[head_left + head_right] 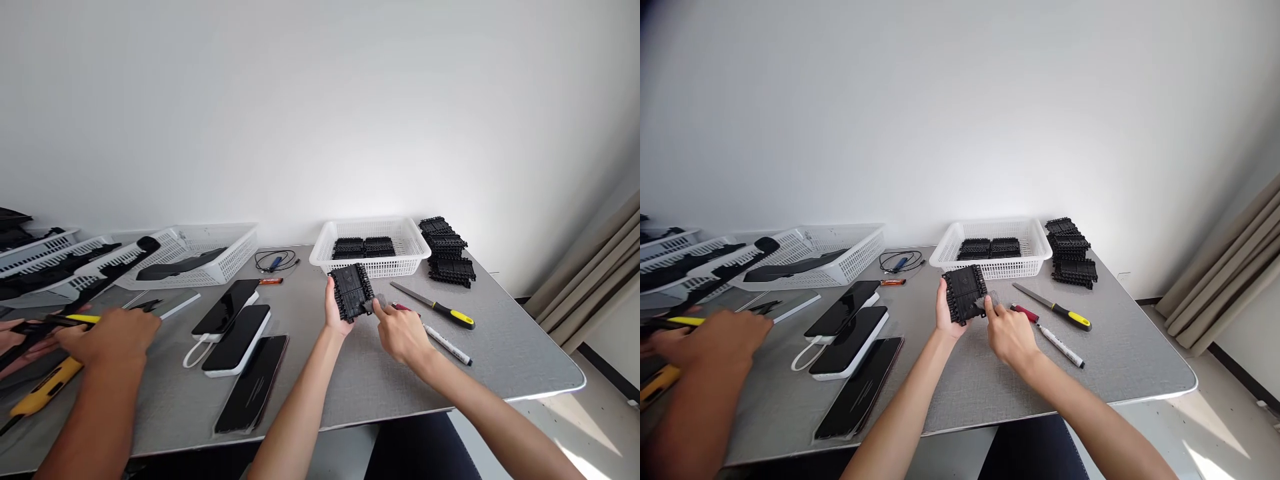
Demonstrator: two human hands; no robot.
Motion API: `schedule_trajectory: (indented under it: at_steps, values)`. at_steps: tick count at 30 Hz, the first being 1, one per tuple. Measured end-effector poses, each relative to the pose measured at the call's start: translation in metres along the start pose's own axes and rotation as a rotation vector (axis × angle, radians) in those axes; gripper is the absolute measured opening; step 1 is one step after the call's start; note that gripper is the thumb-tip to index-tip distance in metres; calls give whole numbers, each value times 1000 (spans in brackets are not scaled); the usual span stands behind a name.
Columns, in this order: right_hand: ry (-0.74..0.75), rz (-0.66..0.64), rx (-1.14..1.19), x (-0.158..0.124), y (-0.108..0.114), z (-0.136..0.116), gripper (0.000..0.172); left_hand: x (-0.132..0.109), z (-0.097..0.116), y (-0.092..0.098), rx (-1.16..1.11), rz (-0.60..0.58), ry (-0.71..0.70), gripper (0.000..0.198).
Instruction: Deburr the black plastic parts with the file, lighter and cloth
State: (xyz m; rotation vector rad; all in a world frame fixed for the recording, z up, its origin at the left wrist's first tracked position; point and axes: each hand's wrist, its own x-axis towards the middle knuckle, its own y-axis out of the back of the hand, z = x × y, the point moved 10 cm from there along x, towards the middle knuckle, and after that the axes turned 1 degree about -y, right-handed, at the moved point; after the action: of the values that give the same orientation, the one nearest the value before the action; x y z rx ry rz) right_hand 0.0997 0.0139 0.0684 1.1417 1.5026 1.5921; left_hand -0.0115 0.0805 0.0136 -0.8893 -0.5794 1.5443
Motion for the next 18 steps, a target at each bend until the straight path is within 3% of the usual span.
schedule_trajectory:
  at_steps: [4, 7, 9, 13, 18]
  values:
    - [-123, 96, 81, -10, 30, 24, 40, 0, 2, -3, -15, -12, -15, 52]
    - [-255, 302, 126, -12, 66, 45, 48, -1, -2, -10, -13, -71, -2, 53]
    - [-239, 355, 125, -4, 77, 41, 55, -2, -6, -12, 11, -99, 17, 55]
    - [-78, 232, 86, 28, 65, 8, 57, -3, -12, -12, 64, -94, 48, 57]
    - [-78, 87, 5, 49, 41, -6, 57, -4, -17, -11, 77, -93, 71, 57]
